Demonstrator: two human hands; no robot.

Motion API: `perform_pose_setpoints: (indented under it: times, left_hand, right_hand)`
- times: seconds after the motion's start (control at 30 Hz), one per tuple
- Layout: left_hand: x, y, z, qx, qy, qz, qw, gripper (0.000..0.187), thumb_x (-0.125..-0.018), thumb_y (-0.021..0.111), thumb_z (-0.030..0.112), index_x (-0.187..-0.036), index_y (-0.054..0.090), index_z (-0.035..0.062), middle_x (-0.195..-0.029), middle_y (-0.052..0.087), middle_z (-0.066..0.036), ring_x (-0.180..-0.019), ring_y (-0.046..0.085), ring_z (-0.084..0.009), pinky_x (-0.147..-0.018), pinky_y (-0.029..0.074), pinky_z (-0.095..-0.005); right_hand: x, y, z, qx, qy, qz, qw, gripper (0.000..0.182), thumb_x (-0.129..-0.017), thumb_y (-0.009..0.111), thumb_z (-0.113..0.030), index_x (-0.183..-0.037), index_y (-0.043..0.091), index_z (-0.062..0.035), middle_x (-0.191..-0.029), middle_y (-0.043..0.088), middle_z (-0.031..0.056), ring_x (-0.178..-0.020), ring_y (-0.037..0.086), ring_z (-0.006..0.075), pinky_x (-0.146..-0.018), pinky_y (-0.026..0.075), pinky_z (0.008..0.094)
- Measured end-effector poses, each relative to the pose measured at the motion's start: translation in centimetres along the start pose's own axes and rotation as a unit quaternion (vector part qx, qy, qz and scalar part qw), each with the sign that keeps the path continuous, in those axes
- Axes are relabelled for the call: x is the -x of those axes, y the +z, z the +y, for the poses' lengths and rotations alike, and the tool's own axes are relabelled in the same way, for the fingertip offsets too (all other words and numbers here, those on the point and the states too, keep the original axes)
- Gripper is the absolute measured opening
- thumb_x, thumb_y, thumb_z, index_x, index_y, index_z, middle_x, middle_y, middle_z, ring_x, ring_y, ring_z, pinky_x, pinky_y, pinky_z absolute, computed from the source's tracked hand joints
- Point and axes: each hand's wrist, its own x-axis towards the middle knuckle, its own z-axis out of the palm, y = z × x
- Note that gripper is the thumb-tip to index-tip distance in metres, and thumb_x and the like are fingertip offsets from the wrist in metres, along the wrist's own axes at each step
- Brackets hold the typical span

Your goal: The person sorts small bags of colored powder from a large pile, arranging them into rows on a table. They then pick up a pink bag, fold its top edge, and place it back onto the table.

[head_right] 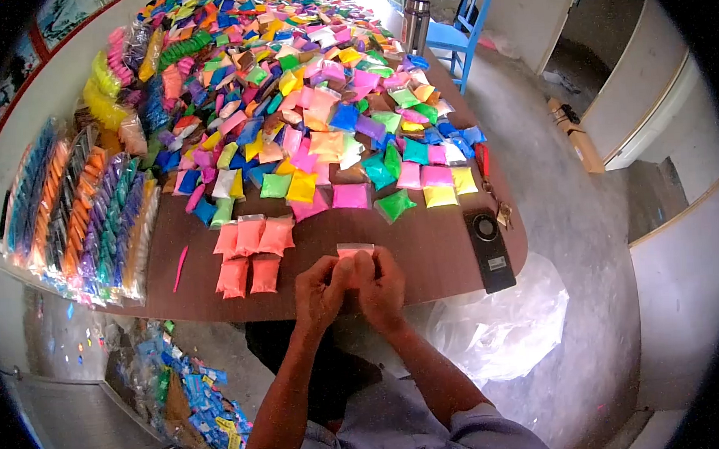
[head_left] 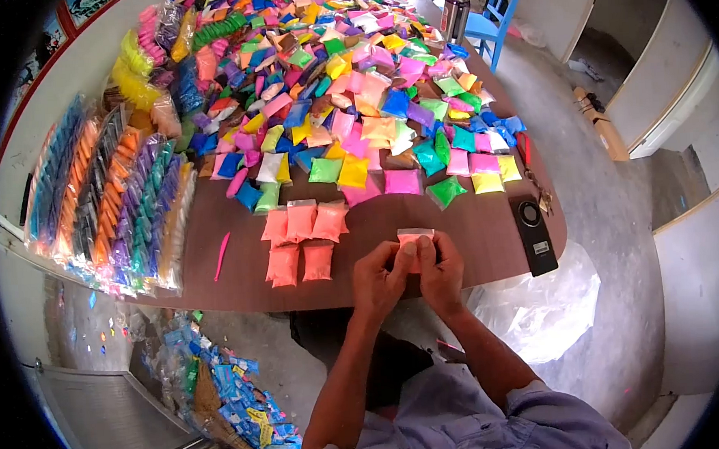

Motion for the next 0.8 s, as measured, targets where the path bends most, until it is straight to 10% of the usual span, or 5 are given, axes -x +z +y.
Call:
perform_pose_setpoints:
  times: [0.8]
  left_hand:
    - [0.0,0.2,0.3,-0.039,-0.009,-0.001,0.999,0.031,-0.104,0.065,0.024,-0.090,0.067,-0.0033,-0.069,0.059,-0.004,-0.066,0.051,-0.0083,-0.058,0.044,-0.0290]
  right_hand:
    - [0.0,-0.2,0.1,0.044,0.031,0.000,0.999,0.028,-0.104,0.062,-0.029,-0.108,0.067,-0.0015,-0.092,0.072,0.0134,-0.080,0.070,0.0209,-0.074,0.056,0.0356]
